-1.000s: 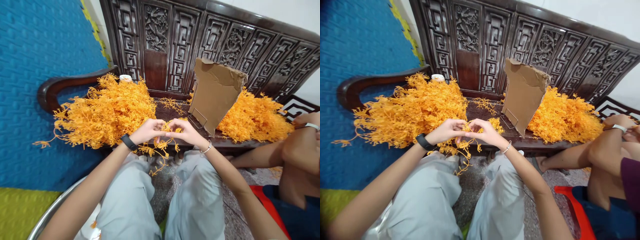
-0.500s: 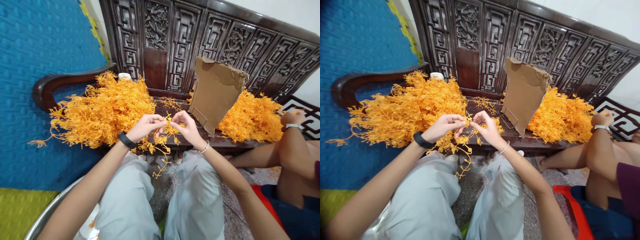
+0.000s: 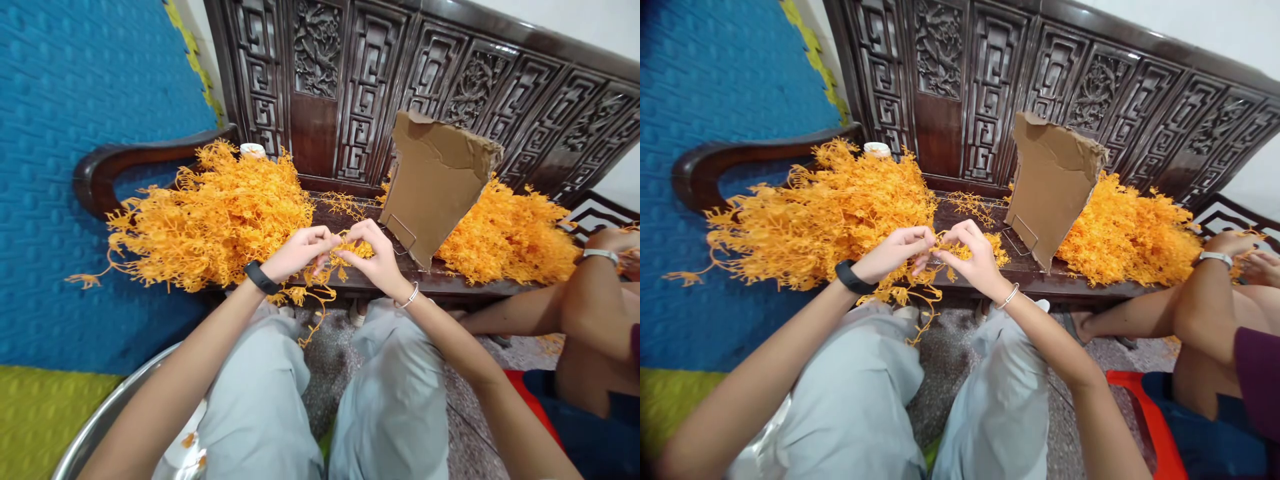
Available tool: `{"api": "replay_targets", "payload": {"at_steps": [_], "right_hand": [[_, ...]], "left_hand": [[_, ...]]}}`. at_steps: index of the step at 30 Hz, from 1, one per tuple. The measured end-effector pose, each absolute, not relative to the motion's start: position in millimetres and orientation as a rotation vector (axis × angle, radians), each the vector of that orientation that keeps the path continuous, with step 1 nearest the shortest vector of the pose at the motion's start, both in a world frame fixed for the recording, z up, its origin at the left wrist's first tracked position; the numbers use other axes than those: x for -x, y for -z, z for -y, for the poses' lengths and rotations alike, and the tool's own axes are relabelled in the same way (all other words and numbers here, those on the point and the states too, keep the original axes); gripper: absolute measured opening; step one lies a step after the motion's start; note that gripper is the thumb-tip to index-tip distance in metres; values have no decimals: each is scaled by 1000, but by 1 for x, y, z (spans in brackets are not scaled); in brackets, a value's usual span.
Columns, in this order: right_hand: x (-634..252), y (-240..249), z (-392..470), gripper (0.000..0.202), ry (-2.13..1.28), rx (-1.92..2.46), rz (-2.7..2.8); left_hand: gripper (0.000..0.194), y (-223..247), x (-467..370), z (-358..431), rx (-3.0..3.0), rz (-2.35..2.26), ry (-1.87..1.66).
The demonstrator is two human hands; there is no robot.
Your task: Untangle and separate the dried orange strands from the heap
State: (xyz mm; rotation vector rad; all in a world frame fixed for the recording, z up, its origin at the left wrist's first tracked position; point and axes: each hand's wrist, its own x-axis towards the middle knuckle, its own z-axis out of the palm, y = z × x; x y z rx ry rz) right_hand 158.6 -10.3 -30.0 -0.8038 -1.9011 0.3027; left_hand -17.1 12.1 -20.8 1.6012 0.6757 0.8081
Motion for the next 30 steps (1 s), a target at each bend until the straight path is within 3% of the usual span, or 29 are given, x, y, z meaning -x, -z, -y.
{"api": "replay_targets", "payload": {"at_steps": [7, 13, 22, 30], "right_hand": [[-160, 28, 8, 23, -721, 803, 1763], [-162, 24, 7, 16, -1055, 761, 1565], [-163, 22, 3, 9, -1314, 751, 1203], [-166, 25, -2, 10, -1311, 720, 1177]], "left_hand": [[46, 22, 15, -14, -1696, -740, -799], [33, 17, 12, -9, -1798, -823, -711], [18, 20, 4, -17, -1942, -828, -1020], [27, 17, -4, -14, -1678, -750, -1155]]}}
